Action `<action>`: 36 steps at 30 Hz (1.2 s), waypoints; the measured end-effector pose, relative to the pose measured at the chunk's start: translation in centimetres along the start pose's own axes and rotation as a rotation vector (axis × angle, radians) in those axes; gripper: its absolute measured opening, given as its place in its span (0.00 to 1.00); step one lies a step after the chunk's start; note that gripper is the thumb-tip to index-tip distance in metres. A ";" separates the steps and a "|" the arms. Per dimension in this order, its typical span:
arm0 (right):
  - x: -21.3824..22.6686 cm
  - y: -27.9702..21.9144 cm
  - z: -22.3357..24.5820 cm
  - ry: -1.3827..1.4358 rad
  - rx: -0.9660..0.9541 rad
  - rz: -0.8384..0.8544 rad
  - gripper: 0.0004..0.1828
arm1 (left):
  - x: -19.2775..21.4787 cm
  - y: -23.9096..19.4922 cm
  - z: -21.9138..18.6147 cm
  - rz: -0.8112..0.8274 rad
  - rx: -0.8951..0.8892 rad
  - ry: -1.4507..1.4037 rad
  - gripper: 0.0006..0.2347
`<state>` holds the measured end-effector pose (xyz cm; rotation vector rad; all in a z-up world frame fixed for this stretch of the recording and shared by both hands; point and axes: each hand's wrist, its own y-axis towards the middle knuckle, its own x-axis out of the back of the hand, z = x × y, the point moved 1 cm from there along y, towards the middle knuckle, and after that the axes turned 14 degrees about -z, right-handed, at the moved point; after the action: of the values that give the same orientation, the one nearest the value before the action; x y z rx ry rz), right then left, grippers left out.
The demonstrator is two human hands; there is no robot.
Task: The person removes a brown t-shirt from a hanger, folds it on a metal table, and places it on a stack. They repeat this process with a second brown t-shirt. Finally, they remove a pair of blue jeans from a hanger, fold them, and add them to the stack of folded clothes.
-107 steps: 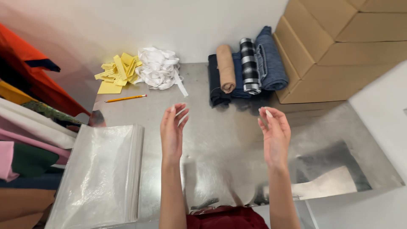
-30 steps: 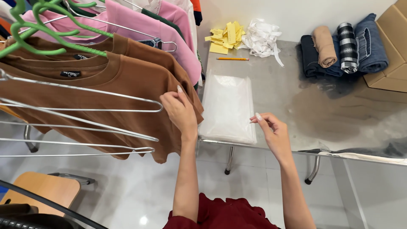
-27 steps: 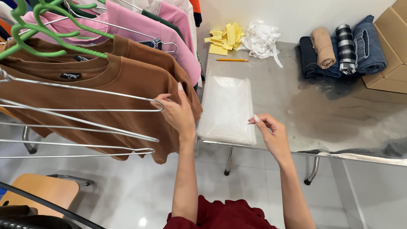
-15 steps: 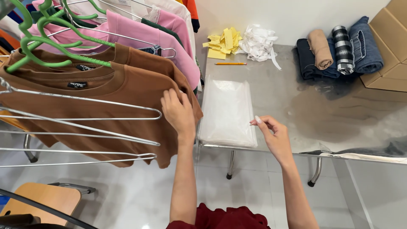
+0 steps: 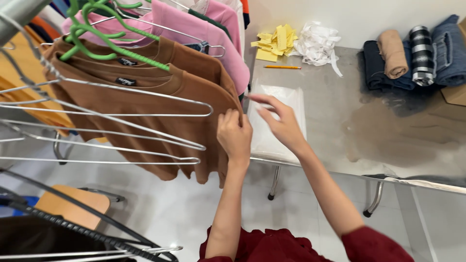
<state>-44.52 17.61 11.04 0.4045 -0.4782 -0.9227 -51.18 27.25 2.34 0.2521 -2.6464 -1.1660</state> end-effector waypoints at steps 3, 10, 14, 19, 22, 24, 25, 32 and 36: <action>-4.3 2.4 -0.4 0.002 0.143 0.121 0.20 | 2.0 1.5 -1.9 0.016 0.006 -0.095 0.01; -6.4 3.7 -6.0 -0.136 0.225 0.092 0.11 | 1.4 1.1 -0.2 0.174 0.084 -0.159 0.06; -5.6 3.7 -8.6 -0.066 0.112 0.119 0.12 | 3.8 2.4 -2.2 0.385 0.495 -0.451 0.12; -5.0 3.3 -8.5 -0.063 0.059 0.100 0.11 | 5.3 5.5 -3.9 0.191 0.507 -0.479 0.08; -4.9 2.9 -7.6 -0.077 0.051 0.076 0.11 | 4.9 6.7 -4.1 0.124 0.382 -0.519 0.10; -4.8 2.6 -9.4 -0.083 0.033 0.088 0.13 | 4.6 7.5 -3.4 -0.074 0.178 -0.463 0.20; -4.9 2.4 -9.1 -0.084 0.032 0.087 0.13 | 4.2 8.1 -2.7 -0.073 0.178 -0.464 0.20; -5.3 1.9 -7.9 -0.066 -0.001 0.118 0.16 | 4.7 10.9 -0.7 -0.151 0.348 -0.290 0.29; -5.2 1.7 -7.0 -0.045 -0.057 0.176 0.18 | 5.8 11.6 -1.2 -0.070 0.279 -0.148 0.29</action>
<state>-42.19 23.73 5.00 0.2851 -0.5186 -0.7739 -57.11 32.70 12.64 0.3215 -2.9524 -0.8607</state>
